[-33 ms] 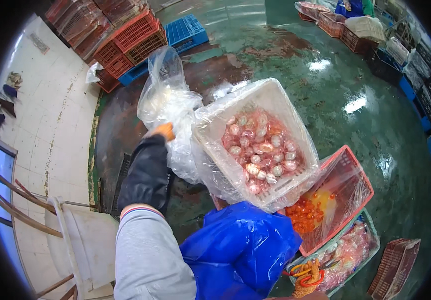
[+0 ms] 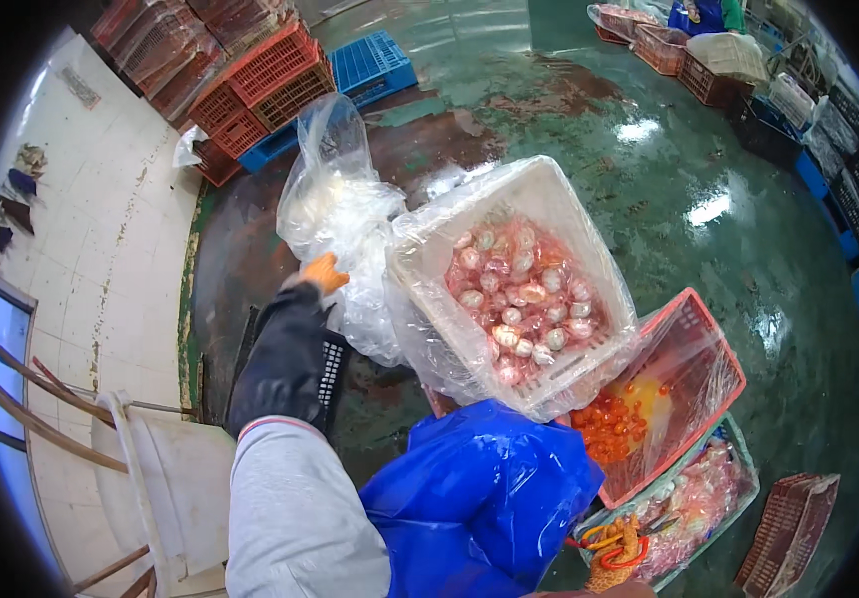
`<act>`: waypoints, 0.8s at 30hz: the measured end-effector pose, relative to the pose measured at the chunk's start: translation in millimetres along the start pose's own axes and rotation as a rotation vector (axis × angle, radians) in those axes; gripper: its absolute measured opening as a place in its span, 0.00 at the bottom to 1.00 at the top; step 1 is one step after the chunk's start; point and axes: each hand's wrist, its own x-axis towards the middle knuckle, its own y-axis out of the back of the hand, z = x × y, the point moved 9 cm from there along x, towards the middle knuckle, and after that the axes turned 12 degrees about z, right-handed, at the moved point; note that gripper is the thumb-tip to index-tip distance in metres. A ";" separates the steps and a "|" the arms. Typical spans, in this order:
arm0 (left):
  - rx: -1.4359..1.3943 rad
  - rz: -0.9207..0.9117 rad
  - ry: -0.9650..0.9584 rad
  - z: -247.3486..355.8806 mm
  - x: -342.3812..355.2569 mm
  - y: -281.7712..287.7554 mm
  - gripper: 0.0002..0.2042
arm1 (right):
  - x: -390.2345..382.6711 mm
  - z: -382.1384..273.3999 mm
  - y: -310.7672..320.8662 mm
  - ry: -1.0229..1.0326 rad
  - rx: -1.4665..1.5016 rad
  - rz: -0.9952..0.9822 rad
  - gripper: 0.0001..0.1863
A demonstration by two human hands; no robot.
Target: The person uses orange-handled scissors to trim small pieces of raw meat, likely chicken, held in gloved hands. The trimmed pieces are dropped into a red basket, while the main pieces are placed into a white basket. The person works continuously, handling the meat one piece at a time.
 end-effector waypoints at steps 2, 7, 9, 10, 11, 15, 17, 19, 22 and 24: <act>-0.417 0.221 0.234 -56.8 -38.8 5.0 0.36 | -1.0 0.7 -4.4 0.003 0.002 -0.045 0.19; -1.267 -0.101 0.392 81.9 -119.4 58.5 0.48 | -9.5 0.7 -5.3 0.136 -0.021 -0.147 0.18; -1.306 -0.152 0.341 122.0 -130.4 50.2 0.38 | -16.8 -4.6 -4.1 0.305 -0.130 -0.224 0.18; -1.209 -0.284 0.220 145.5 -131.4 42.3 0.33 | -20.2 -4.1 -4.9 0.381 -0.146 -0.250 0.18; -1.106 -0.415 0.099 167.4 -130.7 31.4 0.28 | -21.1 -1.5 -3.9 0.254 -0.052 -0.202 0.19; -1.137 -0.579 0.021 186.7 -134.1 5.7 0.17 | -23.7 7.7 20.5 0.075 0.117 -0.101 0.19; -1.052 -0.342 0.133 125.9 -116.3 -28.7 0.13 | -22.0 12.5 42.7 0.133 0.071 -0.110 0.18; -1.068 -0.179 0.356 43.7 -111.5 -70.3 0.12 | -21.9 17.6 57.7 0.087 0.156 -0.039 0.17; -1.762 -0.129 0.756 -83.4 -142.3 -142.3 0.10 | -25.3 20.7 67.9 0.182 0.101 -0.035 0.16; -1.487 0.083 1.017 -135.5 -172.8 -135.0 0.08 | -31.2 16.6 59.1 0.222 0.103 -0.018 0.17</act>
